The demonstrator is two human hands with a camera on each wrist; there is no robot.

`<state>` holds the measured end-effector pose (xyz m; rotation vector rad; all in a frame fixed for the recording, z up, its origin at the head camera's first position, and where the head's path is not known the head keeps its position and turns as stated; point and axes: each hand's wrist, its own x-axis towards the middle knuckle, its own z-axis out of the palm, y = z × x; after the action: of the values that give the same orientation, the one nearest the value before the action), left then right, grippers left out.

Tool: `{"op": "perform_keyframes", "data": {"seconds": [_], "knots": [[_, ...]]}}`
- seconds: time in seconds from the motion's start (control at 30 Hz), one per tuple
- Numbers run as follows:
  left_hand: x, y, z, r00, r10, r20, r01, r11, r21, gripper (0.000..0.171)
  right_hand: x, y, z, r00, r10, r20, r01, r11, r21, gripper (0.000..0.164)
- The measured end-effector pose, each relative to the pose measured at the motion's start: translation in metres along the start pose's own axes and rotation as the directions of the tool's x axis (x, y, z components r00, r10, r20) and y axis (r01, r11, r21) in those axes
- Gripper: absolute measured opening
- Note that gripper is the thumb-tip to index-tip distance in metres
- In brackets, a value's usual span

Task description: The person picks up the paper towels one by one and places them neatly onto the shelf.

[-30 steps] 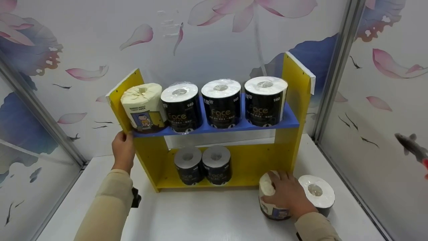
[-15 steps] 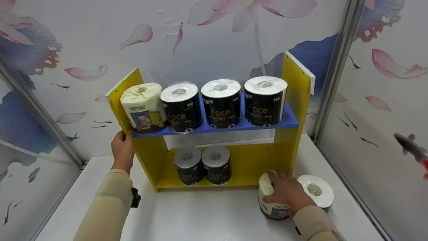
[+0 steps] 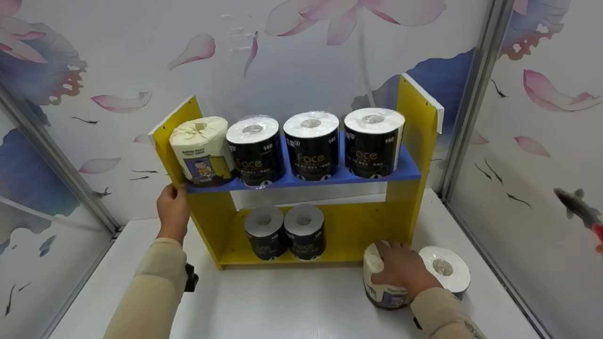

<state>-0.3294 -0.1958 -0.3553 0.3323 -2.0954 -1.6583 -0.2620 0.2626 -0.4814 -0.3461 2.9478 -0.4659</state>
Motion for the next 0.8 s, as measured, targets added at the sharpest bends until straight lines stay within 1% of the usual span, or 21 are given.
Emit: {"op": "perform_keyframes", "data": {"seconds": [0.13, 0.3, 0.53, 0.8], "knots": [[0.0012, -0.0008, 0.0004, 1.0, -0.023, 0.009, 0.023, 1.0, 0.001, 0.041, 0.0002, 0.0008, 0.0008, 1.0, -0.007, -0.019, 0.007, 1.0, -0.004, 0.086], [0.0017, -0.0013, 0.0, 1.0, -0.025, 0.003, 0.024, 1.0, 0.016, 0.041, -0.0004, -0.0009, 0.001, 0.999, -0.015, -0.038, 0.015, 1.0, -0.009, 0.083], [0.0005, 0.0, -0.0011, 1.0, -0.012, 0.004, 0.012, 1.0, 0.017, 0.041, -0.0023, -0.0024, 0.0015, 0.999, -0.013, -0.037, 0.012, 1.0, -0.008, 0.084], [0.0011, -0.0009, -0.0003, 1.0, -0.023, 0.005, 0.023, 1.0, 0.018, 0.041, -0.0051, -0.0045, 0.0012, 1.0, -0.001, -0.024, 0.001, 1.0, -0.02, 0.085]]}}
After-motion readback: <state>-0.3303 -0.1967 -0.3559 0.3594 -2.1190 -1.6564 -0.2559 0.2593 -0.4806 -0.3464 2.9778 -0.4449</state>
